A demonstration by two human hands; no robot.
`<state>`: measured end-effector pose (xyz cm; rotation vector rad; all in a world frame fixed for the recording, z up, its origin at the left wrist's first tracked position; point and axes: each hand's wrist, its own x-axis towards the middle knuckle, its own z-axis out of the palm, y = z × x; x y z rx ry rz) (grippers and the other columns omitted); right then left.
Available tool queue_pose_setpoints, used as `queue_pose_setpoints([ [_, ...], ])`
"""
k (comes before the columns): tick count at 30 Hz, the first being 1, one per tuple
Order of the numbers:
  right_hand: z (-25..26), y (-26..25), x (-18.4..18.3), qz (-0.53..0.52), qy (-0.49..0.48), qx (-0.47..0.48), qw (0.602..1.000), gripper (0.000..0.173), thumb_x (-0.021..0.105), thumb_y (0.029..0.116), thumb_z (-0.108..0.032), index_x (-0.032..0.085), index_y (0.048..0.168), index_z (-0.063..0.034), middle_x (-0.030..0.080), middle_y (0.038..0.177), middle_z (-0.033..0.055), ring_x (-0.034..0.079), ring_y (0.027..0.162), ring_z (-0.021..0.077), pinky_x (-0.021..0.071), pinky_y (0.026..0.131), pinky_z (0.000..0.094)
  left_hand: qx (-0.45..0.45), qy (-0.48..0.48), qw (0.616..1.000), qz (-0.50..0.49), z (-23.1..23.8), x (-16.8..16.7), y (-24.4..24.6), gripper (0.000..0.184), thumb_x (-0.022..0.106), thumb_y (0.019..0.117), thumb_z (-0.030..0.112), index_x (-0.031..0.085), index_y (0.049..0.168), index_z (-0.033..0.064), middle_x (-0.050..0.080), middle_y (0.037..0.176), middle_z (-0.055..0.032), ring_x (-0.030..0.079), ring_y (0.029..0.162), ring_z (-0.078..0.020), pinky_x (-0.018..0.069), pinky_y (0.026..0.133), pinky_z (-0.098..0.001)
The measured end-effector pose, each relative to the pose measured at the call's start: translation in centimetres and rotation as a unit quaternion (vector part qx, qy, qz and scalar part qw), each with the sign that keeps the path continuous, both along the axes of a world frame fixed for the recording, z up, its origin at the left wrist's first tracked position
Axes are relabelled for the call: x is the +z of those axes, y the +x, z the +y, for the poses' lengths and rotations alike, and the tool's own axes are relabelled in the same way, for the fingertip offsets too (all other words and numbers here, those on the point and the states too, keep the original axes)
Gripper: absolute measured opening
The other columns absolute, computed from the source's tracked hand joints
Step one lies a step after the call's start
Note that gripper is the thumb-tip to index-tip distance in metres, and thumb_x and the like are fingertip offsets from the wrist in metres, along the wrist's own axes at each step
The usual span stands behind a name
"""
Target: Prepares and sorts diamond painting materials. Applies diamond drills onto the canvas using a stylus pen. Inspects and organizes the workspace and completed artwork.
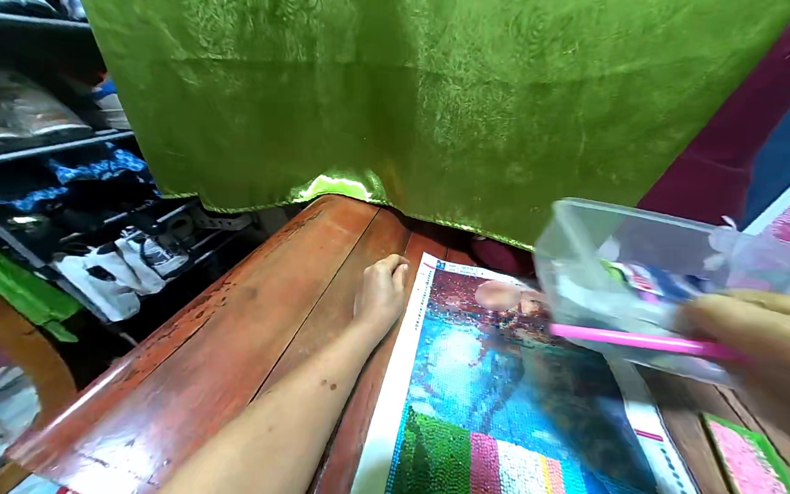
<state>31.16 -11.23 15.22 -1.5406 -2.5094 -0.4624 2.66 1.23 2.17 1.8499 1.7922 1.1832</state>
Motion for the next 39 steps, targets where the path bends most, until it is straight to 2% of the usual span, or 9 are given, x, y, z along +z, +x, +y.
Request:
queue_pose_setpoints([
  [2, 3.0, -2.7, -2.7, -0.025, 0.095, 0.056, 0.994, 0.018, 0.077, 0.0734, 0.007, 0.063, 0.074, -0.0036, 0.058, 0.063, 0.0124, 0.061, 0.05, 0.0337, 0.0424, 0.041, 0.0464, 0.007, 0.029, 1.0, -0.01, 0.1, -0.2, -0.1, 0.025, 0.049, 0.1076, 0.007, 0.069, 0.117, -0.0049, 0.072, 0.107, -0.0215, 0.07, 0.102, -0.0327, 0.0526, 0.094, -0.0499],
  [12, 8.4, -11.2, -7.1, -0.054, -0.156, -0.016, 0.986, 0.012, 0.058, 0.0958, 0.005, 0.07, 0.095, 0.0046, 0.07, 0.089, 0.0201, 0.071, 0.085, 0.0371, 0.0536, 0.067, 0.0474, 0.037, 0.101, 0.991, -0.077, 1.5, -0.8, -0.8, 0.026, 0.047, 0.1076, 0.006, 0.067, 0.117, -0.0073, 0.07, 0.107, -0.0201, 0.067, 0.098, -0.0251, 0.052, 0.09, -0.0409],
  [15, 9.3, -10.7, -6.1, 0.019, -0.205, -0.005, 0.979, 0.016, 0.068, 0.0974, -0.011, 0.071, 0.097, 0.0051, 0.069, 0.092, 0.0226, 0.069, 0.091, 0.0404, 0.0533, 0.075, 0.053, 0.035, 0.106, 0.991, -0.074, 1.6, -0.9, -0.9, 0.025, 0.048, 0.1074, 0.006, 0.067, 0.116, -0.0078, 0.07, 0.105, -0.0199, 0.066, 0.096, -0.0238, 0.0514, 0.089, -0.04],
  [18, 9.5, -7.6, -5.0, 0.135, -0.114, 0.051, 0.983, 0.026, 0.074, 0.095, -0.023, 0.073, 0.095, 0.0024, 0.068, 0.079, 0.019, 0.069, 0.077, 0.0369, 0.0546, 0.068, 0.0536, 0.023, 0.116, 0.992, -0.051, 1.6, -1.1, -1.1, 0.026, 0.048, 0.1066, 0.006, 0.067, 0.115, -0.0086, 0.07, 0.107, -0.0226, 0.067, 0.1, -0.0285, 0.0517, 0.091, -0.0448],
  [22, 7.0, -0.6, -1.5, 0.244, 0.02, 0.078, 0.966, 0.022, 0.068, 0.0982, -0.02, 0.07, 0.082, -0.0052, 0.058, 0.064, 0.0027, 0.053, 0.056, 0.0122, 0.0423, 0.052, 0.0331, 0.008, 0.112, 0.993, -0.026, 1.6, -1.4, -1.1, 0.023, 0.052, 0.1054, 0.006, 0.068, 0.112, -0.0092, 0.069, 0.106, -0.0236, 0.067, 0.099, -0.0294, 0.0517, 0.091, -0.0458],
  [27, 2.4, 11.4, -2.2, 0.35, 0.008, -0.001, 0.937, 0.021, 0.057, 0.1021, -0.021, 0.073, 0.101, -0.0075, 0.074, 0.085, 0.0002, 0.066, 0.068, 0.0057, 0.0539, 0.06, 0.0273, -0.001, 0.081, 0.997, -0.002, 1.8, -1.7, -1.3, 0.023, 0.051, 0.1064, 0.007, 0.068, 0.114, -0.0069, 0.067, 0.105, -0.0221, 0.065, 0.087, -0.0284, 0.0524, 0.083, -0.0475],
  [31, -0.5, 18.2, -5.9, 0.456, 0.004, -0.077, 0.886, 0.017, 0.056, 0.0997, -0.008, 0.067, 0.09, -0.0015, 0.071, 0.075, -0.0029, 0.063, 0.062, -0.0033, 0.0509, 0.058, 0.014, -0.015, 0.042, 0.999, 0.004, 1.4, -1.4, -1.3, 0.018, 0.056, 0.1029, 0.001, 0.069, 0.113, -0.0059, 0.069, 0.104, -0.0197, 0.067, 0.081, -0.0249, 0.0562, 0.079, -0.0463],
  [33, -2.3, 17.8, -6.0, 0.453, -0.044, -0.198, 0.868, 0.013, 0.056, 0.1006, 0.003, 0.065, 0.094, 0.009, 0.068, 0.075, 0.0082, 0.059, 0.061, 0.006, 0.0482, 0.059, 0.0226, -0.016, 0.028, 0.999, 0.006, 1.2, -1.2, -1.0, 0.015, 0.061, 0.1009, 0.001, 0.069, 0.112, -0.0054, 0.07, 0.099, -0.0172, 0.065, 0.076, -0.0206, 0.0559, 0.075, -0.0421],
  [39, -4.3, 18.0, -8.0, 0.338, -0.083, -0.304, 0.887, 0.014, 0.06, 0.0989, 0.002, 0.071, 0.09, 0.0052, 0.07, 0.075, 0.0149, 0.065, 0.068, 0.0248, 0.0502, 0.066, 0.0491, -0.005, 0.018, 1.0, 0.017, 0.9, -1.2, -0.6, 0.012, 0.065, 0.0977, 0.0, 0.07, 0.109, -0.0025, 0.068, 0.085, -0.0101, 0.062, 0.065, -0.0126, 0.0553, 0.065, -0.033],
])
